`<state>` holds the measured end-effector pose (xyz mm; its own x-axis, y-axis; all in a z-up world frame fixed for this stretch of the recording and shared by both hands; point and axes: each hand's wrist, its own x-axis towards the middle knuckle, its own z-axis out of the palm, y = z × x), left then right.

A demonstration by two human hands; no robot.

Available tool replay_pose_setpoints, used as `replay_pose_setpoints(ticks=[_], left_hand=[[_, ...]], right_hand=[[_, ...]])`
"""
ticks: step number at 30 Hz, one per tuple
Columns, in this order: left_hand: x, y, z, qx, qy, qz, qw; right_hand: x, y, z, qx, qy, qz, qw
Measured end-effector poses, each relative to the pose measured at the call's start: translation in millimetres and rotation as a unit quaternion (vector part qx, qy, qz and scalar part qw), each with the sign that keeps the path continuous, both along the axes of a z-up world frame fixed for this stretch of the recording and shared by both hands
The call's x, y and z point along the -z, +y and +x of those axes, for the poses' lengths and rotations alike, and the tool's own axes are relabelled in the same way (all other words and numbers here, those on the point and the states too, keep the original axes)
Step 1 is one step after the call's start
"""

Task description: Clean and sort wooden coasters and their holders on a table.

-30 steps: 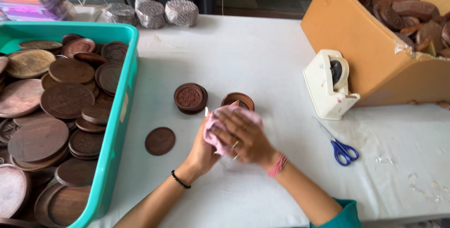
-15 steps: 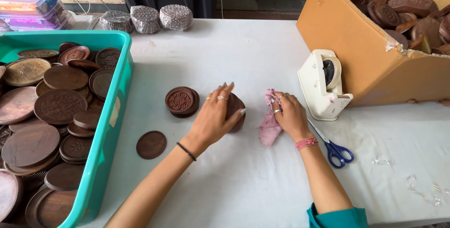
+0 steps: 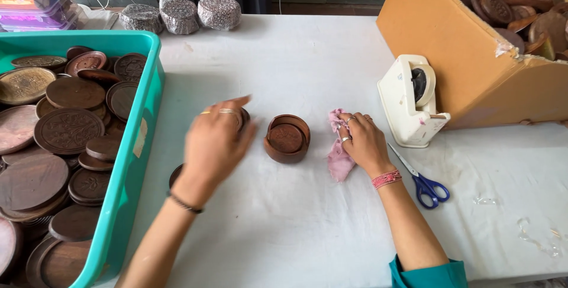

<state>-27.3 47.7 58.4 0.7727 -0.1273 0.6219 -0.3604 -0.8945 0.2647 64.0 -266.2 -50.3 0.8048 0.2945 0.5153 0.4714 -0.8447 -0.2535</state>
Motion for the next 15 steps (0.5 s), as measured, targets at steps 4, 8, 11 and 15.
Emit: replay_pose_setpoints(ticks=[4,8,11,15], left_hand=[[-2.6,58.6,-15.3,-0.111,0.154,-0.038,0.981],[45.3,77.8,-11.7,-0.252,0.243,0.045,0.936],[69.8,63.8,-12.3,-0.291,0.267,0.105,0.912],[78.4,46.8,-14.0,-0.262,0.431,0.115,0.856]], right_hand=[[6.6,-0.2,0.2,-0.001,-0.009,0.001,1.0],[5.6,6.3,-2.0,0.015,0.007,-0.011,1.0],[4.1,4.3,-4.6,0.023,0.02,-0.019,0.999],[3.9,4.9,-5.1,0.024,0.022,-0.015,0.999]])
